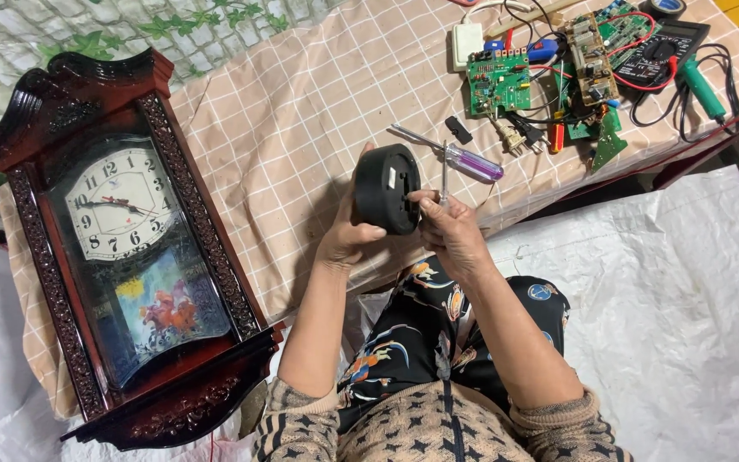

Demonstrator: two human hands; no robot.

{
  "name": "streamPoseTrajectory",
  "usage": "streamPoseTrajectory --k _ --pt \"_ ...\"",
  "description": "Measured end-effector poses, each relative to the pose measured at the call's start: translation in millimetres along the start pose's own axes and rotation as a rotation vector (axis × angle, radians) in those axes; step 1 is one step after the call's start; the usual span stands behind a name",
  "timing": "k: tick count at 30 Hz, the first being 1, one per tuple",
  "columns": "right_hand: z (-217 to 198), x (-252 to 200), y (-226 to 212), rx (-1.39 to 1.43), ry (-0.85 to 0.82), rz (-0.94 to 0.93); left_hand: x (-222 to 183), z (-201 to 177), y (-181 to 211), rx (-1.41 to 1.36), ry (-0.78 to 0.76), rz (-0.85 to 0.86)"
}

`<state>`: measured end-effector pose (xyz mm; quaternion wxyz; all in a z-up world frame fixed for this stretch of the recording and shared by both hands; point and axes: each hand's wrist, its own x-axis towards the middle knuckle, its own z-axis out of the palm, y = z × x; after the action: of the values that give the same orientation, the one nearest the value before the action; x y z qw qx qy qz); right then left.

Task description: Disassembling a small round clock by removing screws and prying the casing apart using a screwdriver.

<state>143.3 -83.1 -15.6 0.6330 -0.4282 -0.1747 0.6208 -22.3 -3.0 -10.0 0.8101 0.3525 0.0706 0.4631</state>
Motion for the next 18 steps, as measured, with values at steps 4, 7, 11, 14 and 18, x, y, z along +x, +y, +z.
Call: streamPoseTrajectory --k 4,7,11,14,18 --pt "5 -3 0 -0.085 0.048 -0.068 -3 1 1 -0.146 -0.018 -0.019" --pt "8 -5 -1 -0.181 0.077 -0.141 -7 -5 -7 -0.236 0.024 -0.027" --pt "8 1 7 -0.334 0.141 -0.241 -8 -11 -10 -0.266 0.022 -0.034" --pt "9 3 10 -0.435 0.170 -0.298 -6 -15 -12 -0.295 0.017 -0.039" --pt "16 6 2 -0.516 0.180 -0.348 -2 -21 -12 -0.335 0.008 -0.044"
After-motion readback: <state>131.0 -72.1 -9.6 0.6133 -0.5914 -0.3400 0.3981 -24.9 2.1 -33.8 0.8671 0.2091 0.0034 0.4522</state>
